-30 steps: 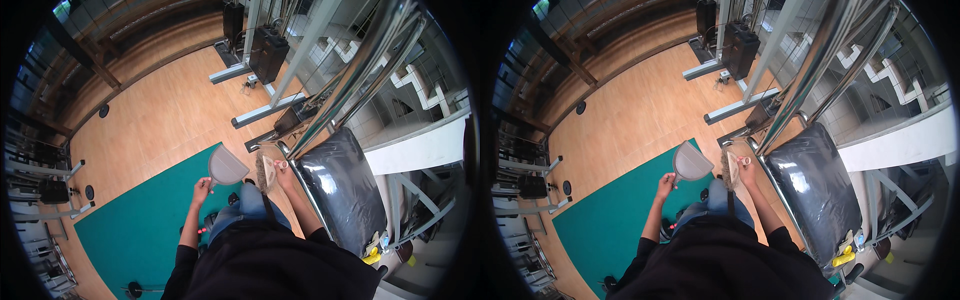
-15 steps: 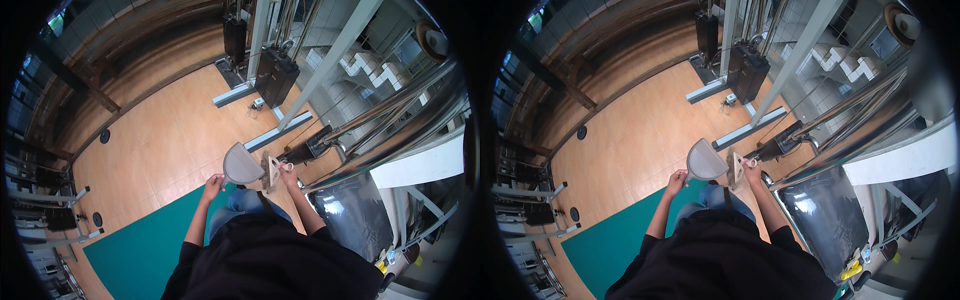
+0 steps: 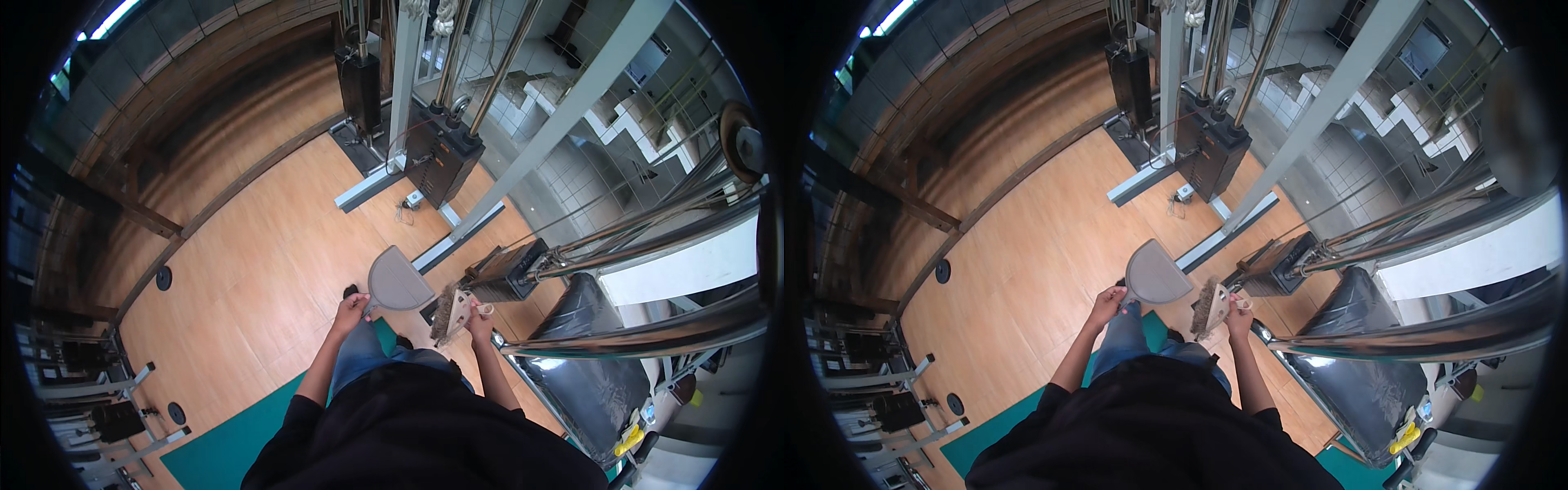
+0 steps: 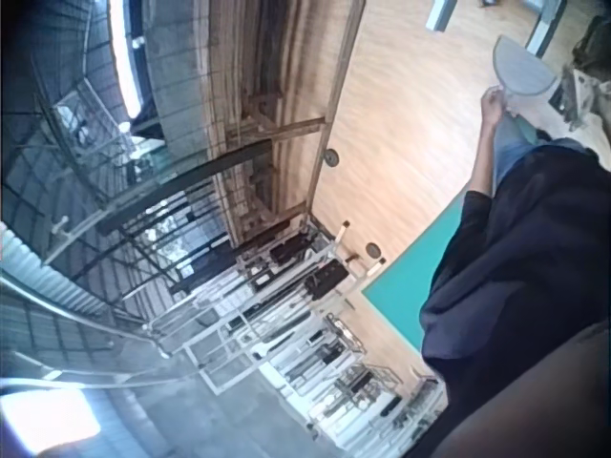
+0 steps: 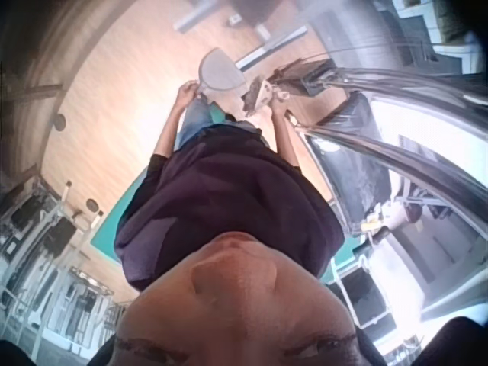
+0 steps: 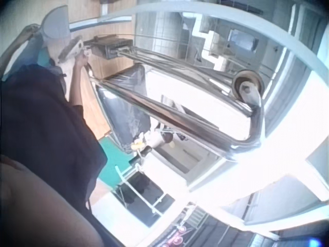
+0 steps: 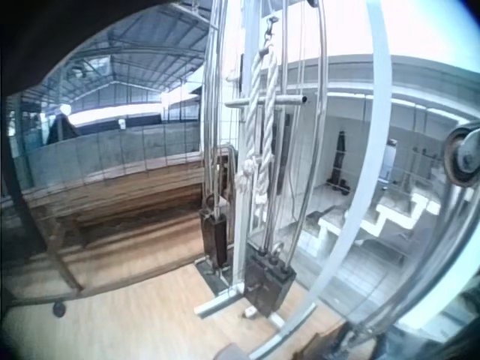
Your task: The person assembles dumbbells by sliding weight plates onto a bar and securing them with red collars. They then sweep the gym floor with a broom and dustpan and wipe a bench with a cloth.
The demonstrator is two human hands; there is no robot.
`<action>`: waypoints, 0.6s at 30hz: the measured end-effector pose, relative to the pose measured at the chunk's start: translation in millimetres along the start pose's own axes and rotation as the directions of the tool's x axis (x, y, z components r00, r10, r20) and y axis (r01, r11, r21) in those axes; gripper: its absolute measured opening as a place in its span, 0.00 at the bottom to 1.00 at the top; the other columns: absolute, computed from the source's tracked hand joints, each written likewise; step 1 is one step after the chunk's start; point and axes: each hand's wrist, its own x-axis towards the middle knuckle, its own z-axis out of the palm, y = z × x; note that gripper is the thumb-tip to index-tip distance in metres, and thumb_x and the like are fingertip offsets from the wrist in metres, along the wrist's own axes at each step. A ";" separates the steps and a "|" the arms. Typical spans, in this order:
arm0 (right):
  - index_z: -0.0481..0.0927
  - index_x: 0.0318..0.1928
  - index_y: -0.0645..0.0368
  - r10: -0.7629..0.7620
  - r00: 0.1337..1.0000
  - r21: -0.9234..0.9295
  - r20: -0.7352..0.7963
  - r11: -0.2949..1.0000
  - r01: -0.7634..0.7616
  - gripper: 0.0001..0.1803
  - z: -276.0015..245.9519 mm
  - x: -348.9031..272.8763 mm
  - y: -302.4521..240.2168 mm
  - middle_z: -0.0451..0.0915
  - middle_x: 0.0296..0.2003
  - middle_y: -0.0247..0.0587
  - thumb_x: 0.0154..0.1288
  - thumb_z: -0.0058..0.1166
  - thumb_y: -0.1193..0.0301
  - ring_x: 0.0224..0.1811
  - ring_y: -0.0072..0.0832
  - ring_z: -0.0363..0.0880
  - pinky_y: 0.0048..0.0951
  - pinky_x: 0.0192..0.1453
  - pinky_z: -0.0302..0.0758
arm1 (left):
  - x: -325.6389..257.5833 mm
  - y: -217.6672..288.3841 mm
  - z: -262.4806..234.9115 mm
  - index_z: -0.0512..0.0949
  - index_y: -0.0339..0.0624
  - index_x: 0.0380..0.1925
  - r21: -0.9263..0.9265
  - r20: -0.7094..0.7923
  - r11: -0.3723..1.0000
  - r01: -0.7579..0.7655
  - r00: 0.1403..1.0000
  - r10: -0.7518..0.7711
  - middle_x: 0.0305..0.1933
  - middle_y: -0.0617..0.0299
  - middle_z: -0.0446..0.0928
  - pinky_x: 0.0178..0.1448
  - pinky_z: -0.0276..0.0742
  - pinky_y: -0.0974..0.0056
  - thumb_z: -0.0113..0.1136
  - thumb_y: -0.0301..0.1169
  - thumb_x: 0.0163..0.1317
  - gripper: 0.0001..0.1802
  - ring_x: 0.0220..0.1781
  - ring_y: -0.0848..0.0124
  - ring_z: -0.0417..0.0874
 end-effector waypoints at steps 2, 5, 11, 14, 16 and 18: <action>0.76 0.43 0.61 -0.027 0.999 0.081 -0.029 0.996 0.029 0.10 16.2 14.4 0.9 0.80 0.35 0.40 0.66 0.50 0.68 0.33 0.28 0.80 0.31 0.31 0.81 | 31.1 19.0 -11.3 0.75 0.35 0.40 0.023 0.048 1.000 -0.021 0.999 0.020 0.28 0.62 0.79 0.25 0.69 0.74 0.52 0.36 0.65 0.13 0.20 0.78 0.73; 0.75 0.41 0.61 -0.087 0.989 -0.008 -0.124 0.996 0.086 0.09 50.9 34.5 -9.3 0.80 0.35 0.41 0.65 0.51 0.68 0.32 0.28 0.80 0.31 0.30 0.81 | 73.4 55.8 -30.7 0.75 0.34 0.41 0.056 0.116 0.998 -0.019 0.993 0.013 0.32 0.58 0.80 0.27 0.71 0.73 0.51 0.35 0.66 0.13 0.21 0.77 0.74; 0.76 0.38 0.59 -0.090 0.993 -0.055 -0.077 0.995 0.086 0.08 136.7 61.1 -63.9 0.79 0.32 0.38 0.58 0.58 0.74 0.33 0.26 0.79 0.28 0.30 0.79 | 146.0 125.5 -71.0 0.75 0.33 0.41 0.163 0.216 0.972 -0.168 0.968 0.131 0.29 0.58 0.79 0.27 0.72 0.72 0.51 0.34 0.66 0.14 0.20 0.76 0.75; 0.75 0.36 0.58 -0.201 0.978 -0.086 -0.057 0.977 0.196 0.09 158.2 74.4 -74.3 0.77 0.31 0.36 0.56 0.60 0.74 0.27 0.23 0.77 0.24 0.27 0.76 | 169.4 153.3 -77.6 0.75 0.33 0.40 0.168 0.216 0.973 -0.158 0.969 0.120 0.29 0.59 0.78 0.27 0.72 0.72 0.51 0.36 0.66 0.15 0.21 0.76 0.75; 0.74 0.36 0.59 -0.198 0.977 -0.060 -0.074 0.979 0.194 0.09 165.6 83.7 -80.7 0.77 0.31 0.37 0.56 0.60 0.74 0.26 0.23 0.77 0.24 0.26 0.77 | 182.7 161.9 -80.3 0.76 0.33 0.40 0.183 0.213 0.971 -0.153 0.971 0.113 0.28 0.59 0.79 0.27 0.72 0.72 0.52 0.36 0.65 0.15 0.21 0.76 0.75; 0.72 0.35 0.59 -0.264 0.960 -0.094 -0.091 0.962 0.255 0.09 174.8 96.1 -94.8 0.77 0.30 0.37 0.56 0.60 0.75 0.26 0.23 0.77 0.24 0.26 0.77 | 196.9 165.2 -85.7 0.76 0.33 0.40 0.201 0.211 0.967 -0.157 0.971 0.114 0.28 0.59 0.79 0.27 0.72 0.72 0.52 0.37 0.65 0.16 0.21 0.76 0.75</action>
